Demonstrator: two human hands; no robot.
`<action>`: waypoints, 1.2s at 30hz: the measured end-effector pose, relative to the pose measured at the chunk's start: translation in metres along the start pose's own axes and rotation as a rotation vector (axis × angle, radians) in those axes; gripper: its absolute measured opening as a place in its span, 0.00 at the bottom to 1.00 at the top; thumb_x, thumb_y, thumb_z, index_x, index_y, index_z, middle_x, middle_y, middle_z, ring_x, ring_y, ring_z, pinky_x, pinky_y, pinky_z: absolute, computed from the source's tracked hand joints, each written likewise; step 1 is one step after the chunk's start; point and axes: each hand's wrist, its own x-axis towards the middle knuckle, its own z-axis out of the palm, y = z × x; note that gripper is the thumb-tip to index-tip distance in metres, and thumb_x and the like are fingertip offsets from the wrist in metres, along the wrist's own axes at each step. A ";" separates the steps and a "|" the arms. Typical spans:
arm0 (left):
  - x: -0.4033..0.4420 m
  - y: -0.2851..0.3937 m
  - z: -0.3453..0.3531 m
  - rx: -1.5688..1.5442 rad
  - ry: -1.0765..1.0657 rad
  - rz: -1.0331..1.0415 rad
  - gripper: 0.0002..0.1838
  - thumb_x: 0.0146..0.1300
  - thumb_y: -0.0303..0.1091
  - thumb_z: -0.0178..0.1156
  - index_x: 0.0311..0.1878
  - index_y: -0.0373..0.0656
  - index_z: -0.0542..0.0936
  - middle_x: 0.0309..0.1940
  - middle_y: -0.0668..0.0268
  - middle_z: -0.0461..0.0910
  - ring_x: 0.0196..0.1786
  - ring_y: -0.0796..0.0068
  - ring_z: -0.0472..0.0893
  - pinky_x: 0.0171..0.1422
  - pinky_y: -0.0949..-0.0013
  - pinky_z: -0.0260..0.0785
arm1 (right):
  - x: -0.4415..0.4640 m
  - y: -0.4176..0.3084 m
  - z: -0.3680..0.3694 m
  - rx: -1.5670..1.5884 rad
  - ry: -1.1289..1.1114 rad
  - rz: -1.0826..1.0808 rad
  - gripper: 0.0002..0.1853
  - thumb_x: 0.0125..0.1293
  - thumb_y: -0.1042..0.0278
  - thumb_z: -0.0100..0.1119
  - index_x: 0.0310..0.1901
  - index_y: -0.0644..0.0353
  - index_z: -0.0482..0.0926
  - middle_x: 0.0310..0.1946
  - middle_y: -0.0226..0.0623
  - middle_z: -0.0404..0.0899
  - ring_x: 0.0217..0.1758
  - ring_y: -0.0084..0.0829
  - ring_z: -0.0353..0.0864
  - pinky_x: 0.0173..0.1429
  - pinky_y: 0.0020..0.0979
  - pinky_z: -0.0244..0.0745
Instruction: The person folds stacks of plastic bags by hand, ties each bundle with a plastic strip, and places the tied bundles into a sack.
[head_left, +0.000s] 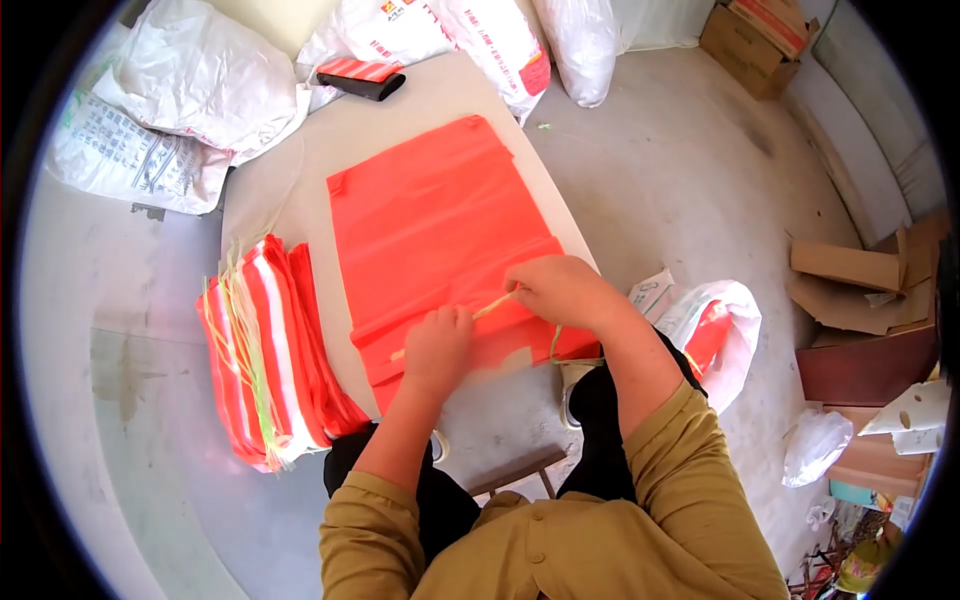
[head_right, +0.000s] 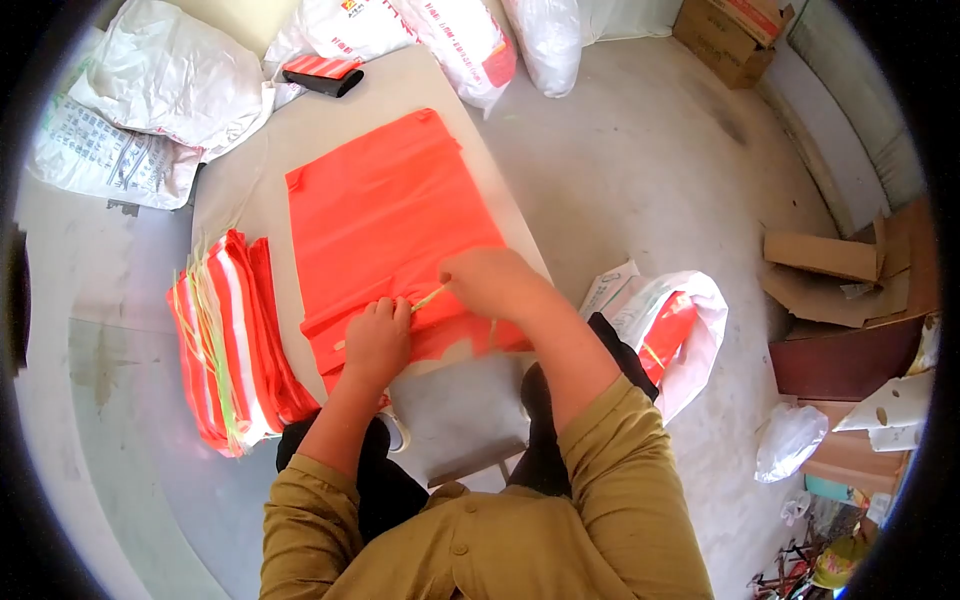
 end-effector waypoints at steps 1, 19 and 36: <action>0.002 -0.003 -0.004 -0.018 0.017 0.012 0.13 0.58 0.29 0.62 0.47 0.44 0.80 0.33 0.63 0.79 0.41 0.60 0.82 0.37 0.57 0.75 | 0.001 0.002 0.000 0.028 0.032 -0.009 0.09 0.71 0.67 0.58 0.47 0.59 0.84 0.40 0.42 0.87 0.45 0.44 0.85 0.49 0.43 0.79; -0.014 -0.057 -0.072 -1.987 -0.083 -0.943 0.15 0.71 0.31 0.61 0.57 0.33 0.81 0.49 0.61 0.86 0.52 0.72 0.84 0.56 0.65 0.76 | 0.019 0.011 0.008 0.530 -0.198 -0.025 0.10 0.73 0.67 0.60 0.48 0.64 0.84 0.35 0.29 0.82 0.39 0.24 0.79 0.44 0.29 0.74; -0.028 -0.102 -0.039 -0.677 -0.098 -0.785 0.08 0.74 0.33 0.60 0.48 0.40 0.82 0.34 0.58 0.86 0.35 0.64 0.84 0.44 0.63 0.75 | 0.041 -0.007 0.047 0.784 -0.160 -0.081 0.15 0.78 0.60 0.57 0.49 0.64 0.85 0.43 0.29 0.86 0.47 0.24 0.82 0.55 0.31 0.77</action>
